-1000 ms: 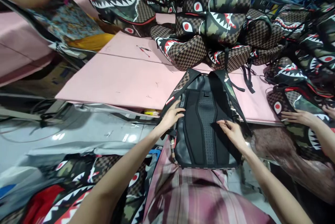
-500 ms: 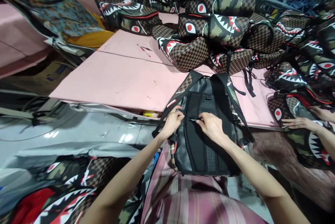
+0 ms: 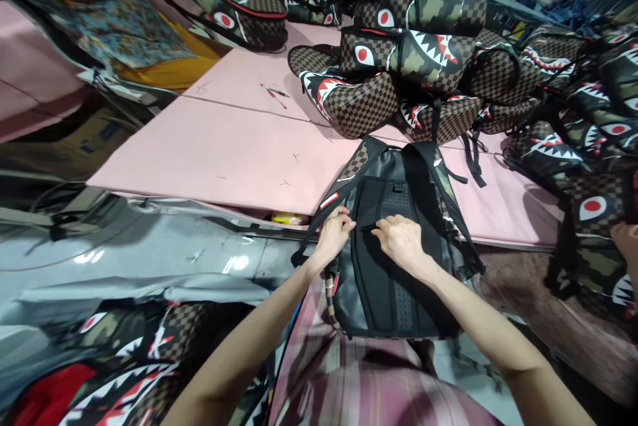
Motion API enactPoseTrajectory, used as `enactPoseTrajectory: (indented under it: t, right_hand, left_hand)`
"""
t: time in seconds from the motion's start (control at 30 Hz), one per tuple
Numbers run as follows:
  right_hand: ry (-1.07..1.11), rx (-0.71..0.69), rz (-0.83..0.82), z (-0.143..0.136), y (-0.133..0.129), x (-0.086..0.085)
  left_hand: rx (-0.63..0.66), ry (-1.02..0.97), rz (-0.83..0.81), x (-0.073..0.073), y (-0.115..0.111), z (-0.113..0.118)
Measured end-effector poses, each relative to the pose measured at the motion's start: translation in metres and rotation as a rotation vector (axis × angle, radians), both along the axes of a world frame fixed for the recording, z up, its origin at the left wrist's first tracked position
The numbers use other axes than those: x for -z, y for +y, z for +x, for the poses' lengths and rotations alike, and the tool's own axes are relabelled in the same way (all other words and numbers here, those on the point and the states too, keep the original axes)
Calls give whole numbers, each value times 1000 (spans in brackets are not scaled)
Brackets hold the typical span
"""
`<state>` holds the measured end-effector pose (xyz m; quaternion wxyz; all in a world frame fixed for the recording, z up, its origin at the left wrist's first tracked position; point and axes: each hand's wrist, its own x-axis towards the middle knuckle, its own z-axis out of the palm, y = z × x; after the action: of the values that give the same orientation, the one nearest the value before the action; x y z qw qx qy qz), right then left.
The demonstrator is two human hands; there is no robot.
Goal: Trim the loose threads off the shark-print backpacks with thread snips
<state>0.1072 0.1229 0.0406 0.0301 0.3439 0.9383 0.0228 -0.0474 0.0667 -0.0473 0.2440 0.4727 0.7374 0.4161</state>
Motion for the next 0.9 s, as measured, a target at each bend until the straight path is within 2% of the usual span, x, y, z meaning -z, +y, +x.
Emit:
enactPoseTrajectory:
  t: [0.3,0.47,0.67,0.9]
  right_hand:
    - [-105,-142,-10,-28,-4,-4]
    - [-174,-214,-70,-42,-4,-9]
    - [-155,-182,-86,-38,1,-13]
    - [-105,-175,-74,-36,2,-8]
  left_hand:
    - [-39,-31,-15,-2,2,-2]
    - [-30,-35,-24,-3,3,-2]
    - [-44,-22,-29,0,5,-3]
    - [-36,-19,-41,-1,4,-3]
